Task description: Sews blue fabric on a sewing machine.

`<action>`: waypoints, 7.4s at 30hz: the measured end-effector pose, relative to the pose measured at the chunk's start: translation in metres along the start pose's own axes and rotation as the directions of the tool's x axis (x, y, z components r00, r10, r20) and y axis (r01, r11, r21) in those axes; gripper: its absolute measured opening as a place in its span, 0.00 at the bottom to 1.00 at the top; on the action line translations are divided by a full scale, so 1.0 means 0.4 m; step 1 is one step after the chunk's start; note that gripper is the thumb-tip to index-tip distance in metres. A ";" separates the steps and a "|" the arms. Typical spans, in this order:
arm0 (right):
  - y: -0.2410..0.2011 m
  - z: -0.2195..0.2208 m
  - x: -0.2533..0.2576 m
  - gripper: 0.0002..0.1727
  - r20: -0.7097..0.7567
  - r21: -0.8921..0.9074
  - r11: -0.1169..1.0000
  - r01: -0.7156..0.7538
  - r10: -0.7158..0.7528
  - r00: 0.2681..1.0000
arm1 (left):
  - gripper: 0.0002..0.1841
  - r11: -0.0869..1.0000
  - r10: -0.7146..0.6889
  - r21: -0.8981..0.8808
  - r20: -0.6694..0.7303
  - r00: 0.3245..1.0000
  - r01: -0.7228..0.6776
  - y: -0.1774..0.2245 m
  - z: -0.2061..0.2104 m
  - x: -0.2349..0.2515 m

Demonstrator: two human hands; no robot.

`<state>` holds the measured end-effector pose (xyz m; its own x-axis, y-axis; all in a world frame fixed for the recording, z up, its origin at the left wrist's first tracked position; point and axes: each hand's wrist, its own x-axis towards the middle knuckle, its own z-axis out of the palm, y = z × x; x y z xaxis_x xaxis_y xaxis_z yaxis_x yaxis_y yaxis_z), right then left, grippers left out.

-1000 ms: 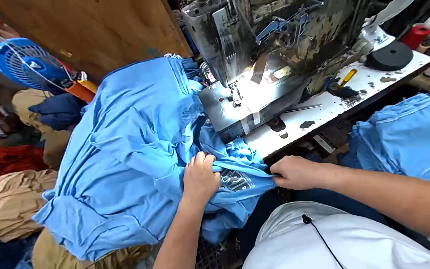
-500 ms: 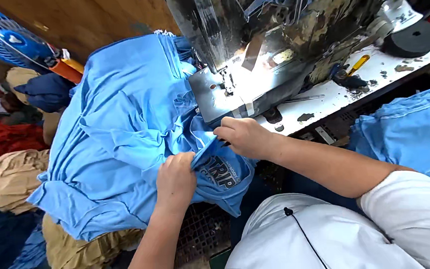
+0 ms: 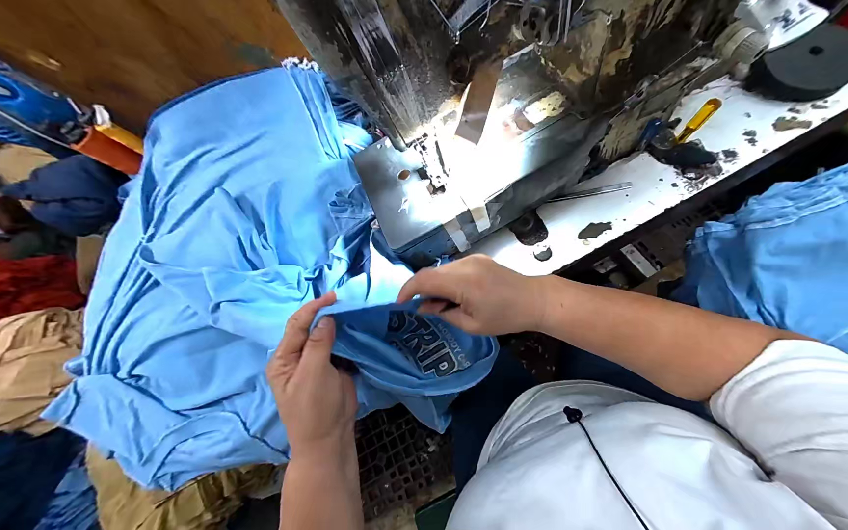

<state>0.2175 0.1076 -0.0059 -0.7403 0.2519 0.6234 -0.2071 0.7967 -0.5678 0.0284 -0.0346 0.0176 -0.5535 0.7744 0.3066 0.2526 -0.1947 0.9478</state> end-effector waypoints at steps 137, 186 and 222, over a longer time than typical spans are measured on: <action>-0.024 -0.181 -0.100 0.08 -0.080 -0.318 0.937 -0.146 0.127 0.989 | 0.12 0.261 0.217 0.625 0.705 0.676 -0.736 0.021 0.301 0.178; 0.080 -0.146 -0.044 0.08 -0.171 -0.356 0.901 -0.247 0.197 0.965 | 0.25 0.161 -0.523 0.890 0.443 0.729 -0.426 0.325 0.288 0.174; 0.116 -0.155 -0.024 0.08 0.001 -0.272 0.932 -0.240 0.249 0.968 | 0.12 0.303 -0.115 0.835 0.511 0.852 -0.460 0.039 0.109 0.138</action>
<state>0.2545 0.1763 -0.0048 -0.7690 0.4421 0.4617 0.1585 0.8316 -0.5323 0.0364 0.0313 0.0454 -0.0953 0.9897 0.1070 0.9935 0.0879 0.0725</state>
